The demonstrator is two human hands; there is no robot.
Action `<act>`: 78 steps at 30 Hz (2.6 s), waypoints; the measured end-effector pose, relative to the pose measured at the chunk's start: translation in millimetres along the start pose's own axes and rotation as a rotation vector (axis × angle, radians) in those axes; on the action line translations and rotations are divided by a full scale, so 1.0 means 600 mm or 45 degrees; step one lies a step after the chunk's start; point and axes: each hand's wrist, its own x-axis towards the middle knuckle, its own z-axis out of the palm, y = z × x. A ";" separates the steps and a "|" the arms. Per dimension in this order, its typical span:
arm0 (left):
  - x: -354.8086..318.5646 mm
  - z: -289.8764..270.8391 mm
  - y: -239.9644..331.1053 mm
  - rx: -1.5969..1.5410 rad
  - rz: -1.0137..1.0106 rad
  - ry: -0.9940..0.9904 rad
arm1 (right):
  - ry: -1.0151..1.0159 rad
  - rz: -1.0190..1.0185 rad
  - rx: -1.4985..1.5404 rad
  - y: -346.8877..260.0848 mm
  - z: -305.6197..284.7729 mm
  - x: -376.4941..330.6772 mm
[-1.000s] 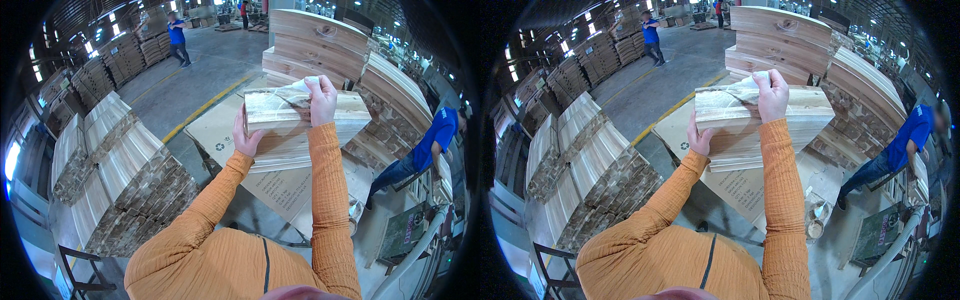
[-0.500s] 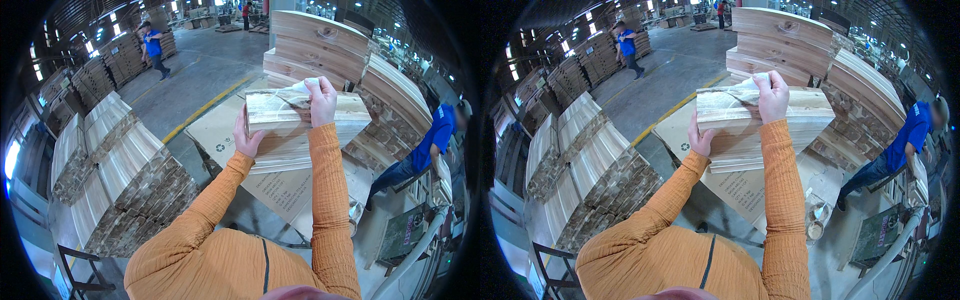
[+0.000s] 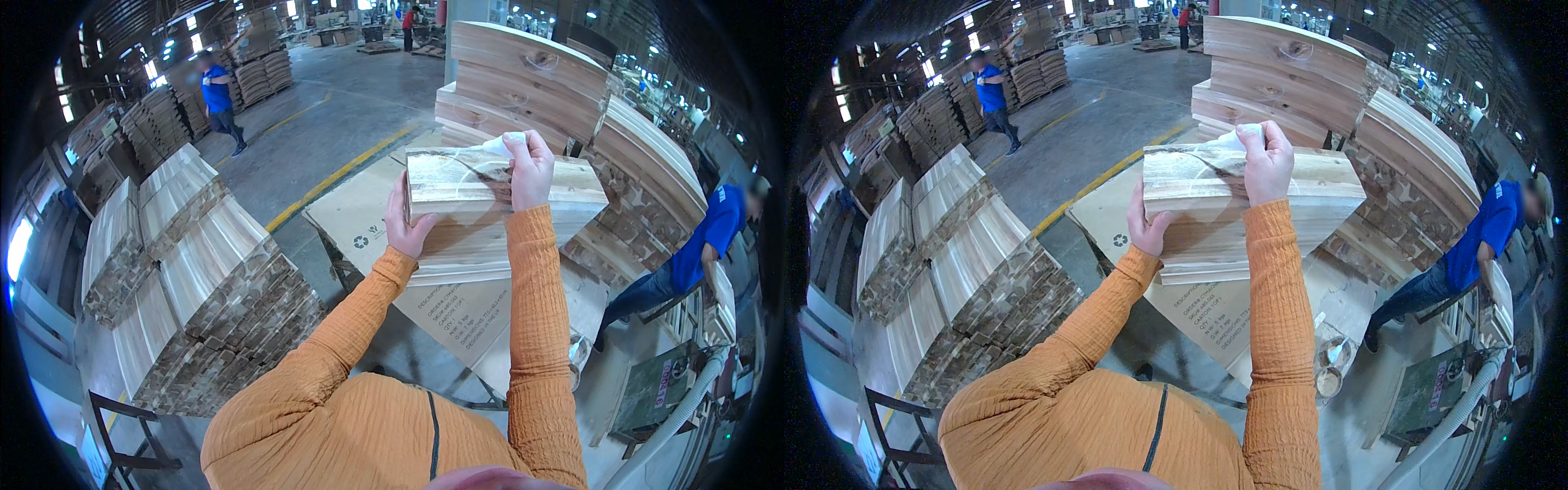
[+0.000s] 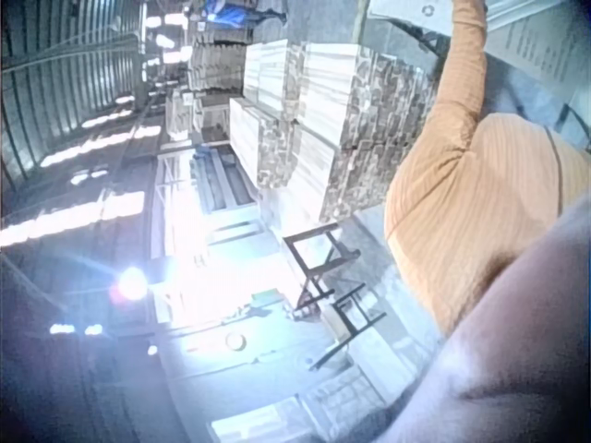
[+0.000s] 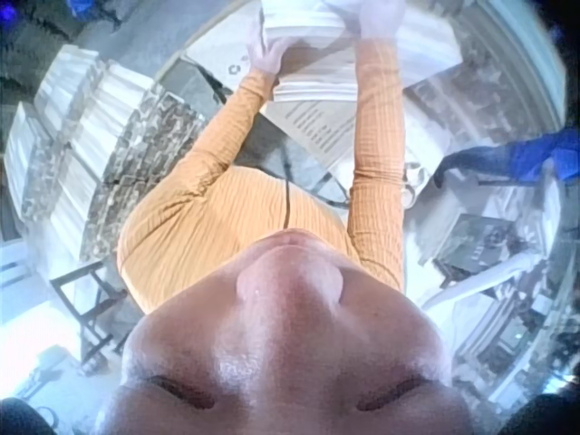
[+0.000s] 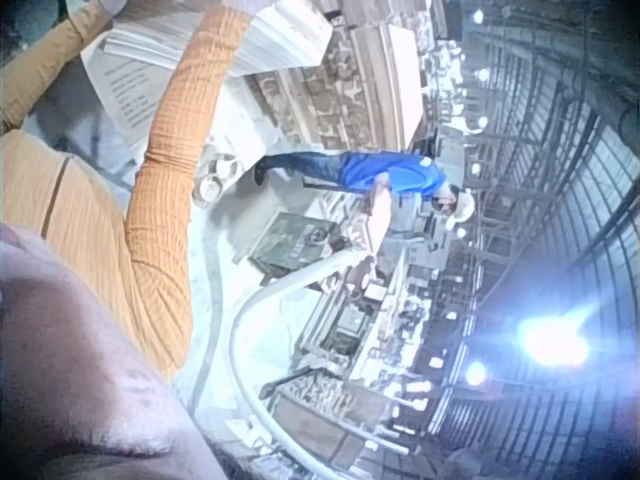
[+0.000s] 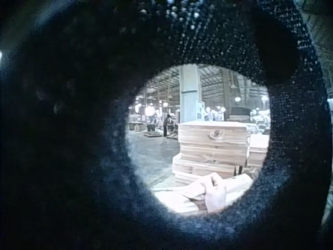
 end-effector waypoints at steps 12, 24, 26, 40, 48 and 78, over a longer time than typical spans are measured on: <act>0.004 0.000 0.008 0.094 -0.005 -0.013 | -0.068 0.059 -0.098 0.009 -0.002 0.007; 0.002 0.000 0.010 0.133 0.011 -0.016 | -0.097 0.030 -0.082 0.010 0.000 0.008; 0.002 -0.001 0.008 0.138 0.036 -0.010 | -0.105 0.037 -0.089 0.010 0.001 0.008; 0.004 0.002 0.010 0.069 -0.030 0.004 | -0.098 -0.009 -0.070 0.021 -0.005 0.012; 0.004 0.000 0.006 0.062 0.006 0.010 | -0.066 0.022 -0.040 0.010 0.001 0.011; 0.013 -0.002 0.000 0.091 0.012 -0.003 | -0.132 0.055 -0.022 0.020 0.013 0.029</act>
